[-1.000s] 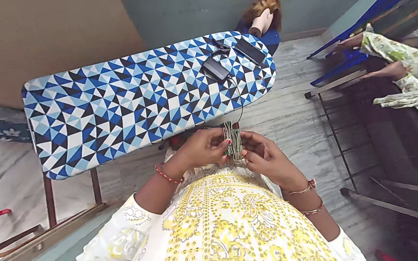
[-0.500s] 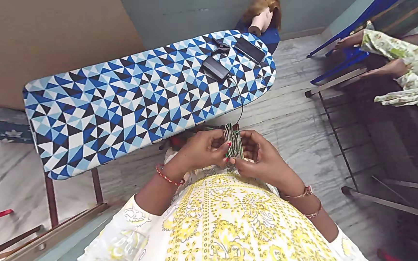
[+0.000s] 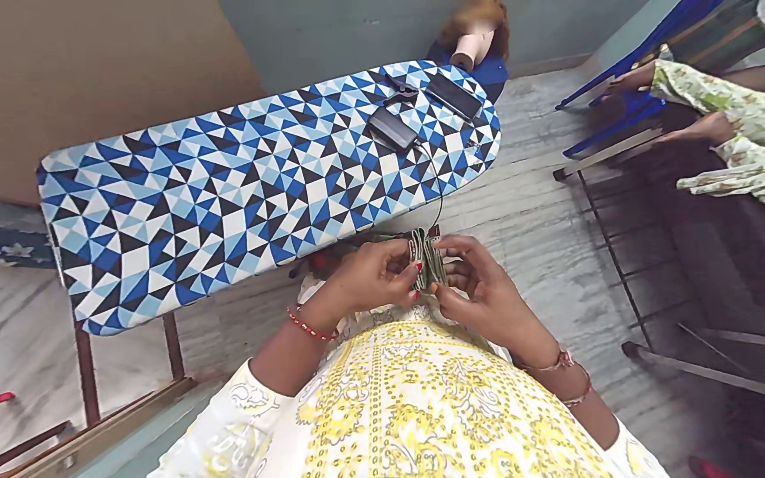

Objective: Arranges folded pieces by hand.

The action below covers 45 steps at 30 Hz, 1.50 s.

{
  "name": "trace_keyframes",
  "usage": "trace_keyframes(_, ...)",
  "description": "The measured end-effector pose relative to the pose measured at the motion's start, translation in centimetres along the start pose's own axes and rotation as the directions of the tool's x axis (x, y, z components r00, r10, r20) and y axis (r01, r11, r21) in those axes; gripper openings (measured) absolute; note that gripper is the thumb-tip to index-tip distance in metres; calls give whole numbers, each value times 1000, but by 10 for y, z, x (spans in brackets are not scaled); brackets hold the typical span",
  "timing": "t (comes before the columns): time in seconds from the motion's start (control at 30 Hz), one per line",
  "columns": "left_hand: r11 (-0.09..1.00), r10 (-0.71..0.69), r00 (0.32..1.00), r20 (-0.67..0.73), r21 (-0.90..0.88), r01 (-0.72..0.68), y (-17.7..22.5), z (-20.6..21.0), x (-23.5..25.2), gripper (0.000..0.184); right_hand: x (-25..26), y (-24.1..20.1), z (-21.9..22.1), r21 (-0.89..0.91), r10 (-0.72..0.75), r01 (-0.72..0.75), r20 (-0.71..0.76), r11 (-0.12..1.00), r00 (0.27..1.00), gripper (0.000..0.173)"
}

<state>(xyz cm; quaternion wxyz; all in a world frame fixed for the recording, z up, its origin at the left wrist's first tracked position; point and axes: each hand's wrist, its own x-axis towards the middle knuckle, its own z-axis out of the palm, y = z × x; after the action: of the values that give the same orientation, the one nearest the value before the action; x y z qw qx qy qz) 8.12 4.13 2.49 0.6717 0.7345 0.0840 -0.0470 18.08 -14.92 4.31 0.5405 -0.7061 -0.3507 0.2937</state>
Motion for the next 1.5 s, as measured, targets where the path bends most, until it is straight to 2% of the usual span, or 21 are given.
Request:
trace_keyframes(0.13,999,-12,1000,26,42,10,1,-2,-2,22,1,-2,1,-19,3,-3,-11,1000,1000,39)
trace_keyframes(0.5,995,86,993,79,45,-90,-3,-2,-10,23,5,-6,7,34,25,-23,-85,999,996,43)
trace_keyframes(0.73,997,73,986,152,23,-77,-3,-2,-9,24,8,-7,9,47,30,-25,-106,999,994,47)
trace_keyframes(0.9,993,120,977,174,-12,-120,-5,-2,-9,22,8,-7,10,67,42,-35,-109,997,993,48)
trace_keyframes(1.03,981,182,982,54,58,-185,-10,4,-11,26,8,-6,10,68,44,-37,-116,997,992,49)
trace_keyframes(1.13,971,188,981,-38,155,-180,-9,8,-13,28,8,-7,10,73,51,-43,-118,996,992,49)
trace_keyframes(1.5,963,207,976,-62,186,-193,-15,13,-14,30,8,-4,11,59,53,-46,-123,997,991,51)
